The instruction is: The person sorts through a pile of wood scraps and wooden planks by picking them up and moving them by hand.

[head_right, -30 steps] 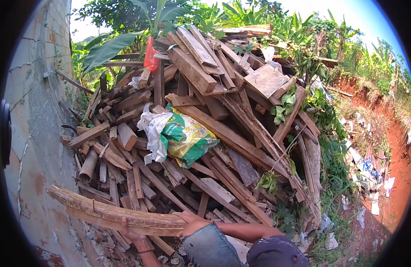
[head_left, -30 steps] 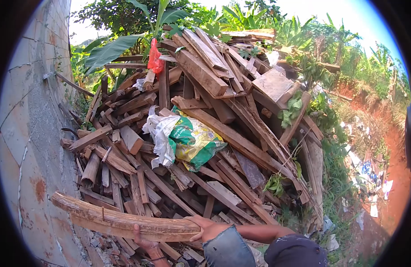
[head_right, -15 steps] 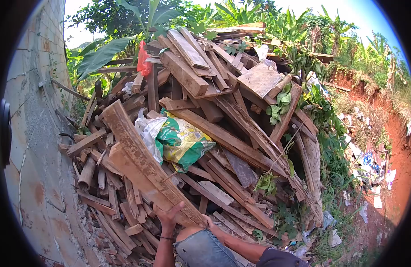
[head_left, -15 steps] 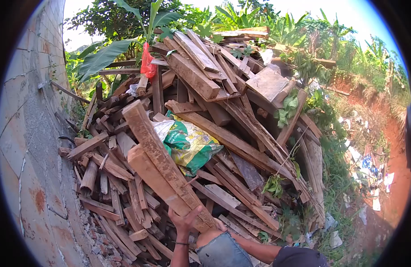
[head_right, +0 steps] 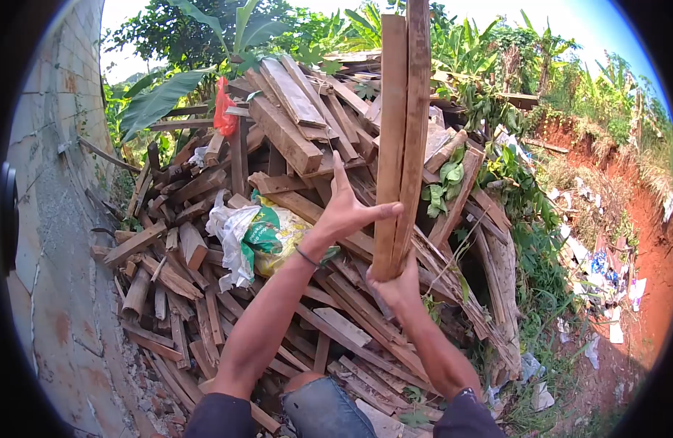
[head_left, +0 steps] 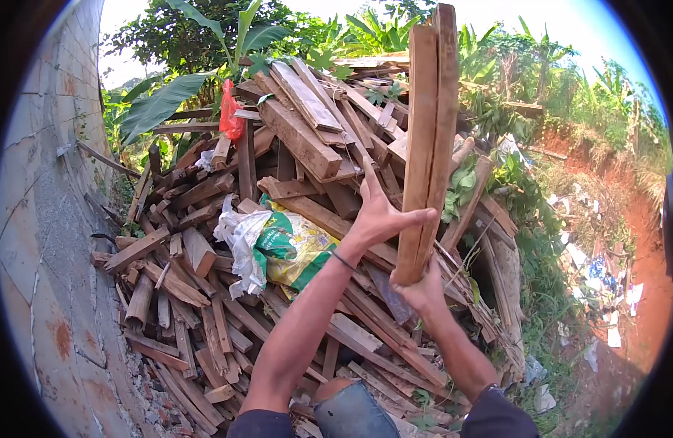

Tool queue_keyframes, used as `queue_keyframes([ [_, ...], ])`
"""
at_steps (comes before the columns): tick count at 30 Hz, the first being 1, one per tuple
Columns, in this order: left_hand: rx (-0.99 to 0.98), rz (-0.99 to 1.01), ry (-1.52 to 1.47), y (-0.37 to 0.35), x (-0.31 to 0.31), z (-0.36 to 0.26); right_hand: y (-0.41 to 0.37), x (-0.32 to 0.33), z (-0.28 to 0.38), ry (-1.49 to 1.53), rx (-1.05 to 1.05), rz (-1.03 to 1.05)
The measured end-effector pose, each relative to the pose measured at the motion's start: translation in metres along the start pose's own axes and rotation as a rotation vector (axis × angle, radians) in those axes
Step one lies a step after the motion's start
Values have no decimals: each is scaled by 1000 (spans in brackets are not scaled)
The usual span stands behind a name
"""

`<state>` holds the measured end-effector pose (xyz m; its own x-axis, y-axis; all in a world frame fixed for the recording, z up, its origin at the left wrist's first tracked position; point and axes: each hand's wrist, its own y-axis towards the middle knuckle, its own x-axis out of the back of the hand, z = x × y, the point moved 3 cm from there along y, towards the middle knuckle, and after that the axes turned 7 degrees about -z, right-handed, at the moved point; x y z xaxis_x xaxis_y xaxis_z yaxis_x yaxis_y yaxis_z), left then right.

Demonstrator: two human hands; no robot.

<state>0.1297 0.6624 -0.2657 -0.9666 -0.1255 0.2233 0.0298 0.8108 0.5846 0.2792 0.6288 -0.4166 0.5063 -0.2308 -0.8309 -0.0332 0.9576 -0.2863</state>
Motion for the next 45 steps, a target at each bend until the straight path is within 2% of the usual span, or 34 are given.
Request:
queue_keyframes([
  [1,-144,-148,25,24,8,-24,38,-54,64,83,15,13],
  [2,-186,-189,-37,30,20,-51,51,-114,124,140,159,110],
  [4,-224,-151,-196,12,42,-73,71,-234,242,297,428,336],
  [5,-248,-104,-159,-9,56,-77,64,-270,280,338,597,372],
  [6,-271,-61,-115,-36,73,-74,40,-296,288,234,663,374],
  [8,-317,24,193,-82,110,-45,5,-336,294,25,799,384],
  [11,14,146,307,-151,169,23,-1,-333,272,-441,1118,364],
  [12,178,168,323,-176,191,50,13,-321,265,-562,1107,384],
  [14,318,259,462,-228,245,110,43,-279,236,-817,1038,364],
  [15,421,337,517,-252,266,124,48,-250,208,-887,919,371],
  [17,673,350,526,-284,296,109,55,-178,149,-1024,572,368],
  [19,734,360,608,-312,330,106,42,-96,89,-1195,240,359],
  [20,778,348,680,-329,349,109,25,-60,59,-1293,173,373],
  [21,747,301,694,-352,371,120,-3,-35,34,-1471,174,456],
  [22,721,260,708,-373,393,130,-13,-7,17,-1645,304,621],
  [23,751,273,808,-388,408,129,-20,23,0,-1639,266,661],
  [24,888,236,743,-398,414,120,-31,54,-16,-1627,212,697],
  [26,946,254,814,-440,446,134,-45,102,-38,-1541,37,639],
  [27,1005,308,823,-458,448,133,-50,126,-48,-1408,-99,548],
  [28,1004,253,787,-471,449,132,-54,147,-54,-1281,-217,454],
  [29,997,191,752,-484,449,132,-53,173,-59,-1305,-240,406],
  [30,1033,219,754,-504,448,136,-54,198,-66,-1239,-304,302],
  [32,1121,194,605,-535,444,142,-46,262,-79,-1414,-308,243],
  [33,1332,339,590,-533,436,133,-47,281,-82,-1409,-334,236],
  [35,1289,386,656,-550,443,135,-44,314,-90,-1962,-185,454],
  [36,1230,432,716,-555,446,133,-40,341,-102,-1951,-208,449],
  [38,1244,387,666,-554,441,128,-30,387,-117,-2271,-256,254],
  [40,1312,193,660,-554,445,121,-20,403,-124,-2327,-239,183],
  [42,1328,208,693,-546,437,115,1,407,-129,-2491,68,9],
  [43,1340,225,713,-542,434,111,8,408,-131,-2501,232,111],
  [45,1334,246,748,-542,433,110,31,416,-145,-2557,206,116],
])
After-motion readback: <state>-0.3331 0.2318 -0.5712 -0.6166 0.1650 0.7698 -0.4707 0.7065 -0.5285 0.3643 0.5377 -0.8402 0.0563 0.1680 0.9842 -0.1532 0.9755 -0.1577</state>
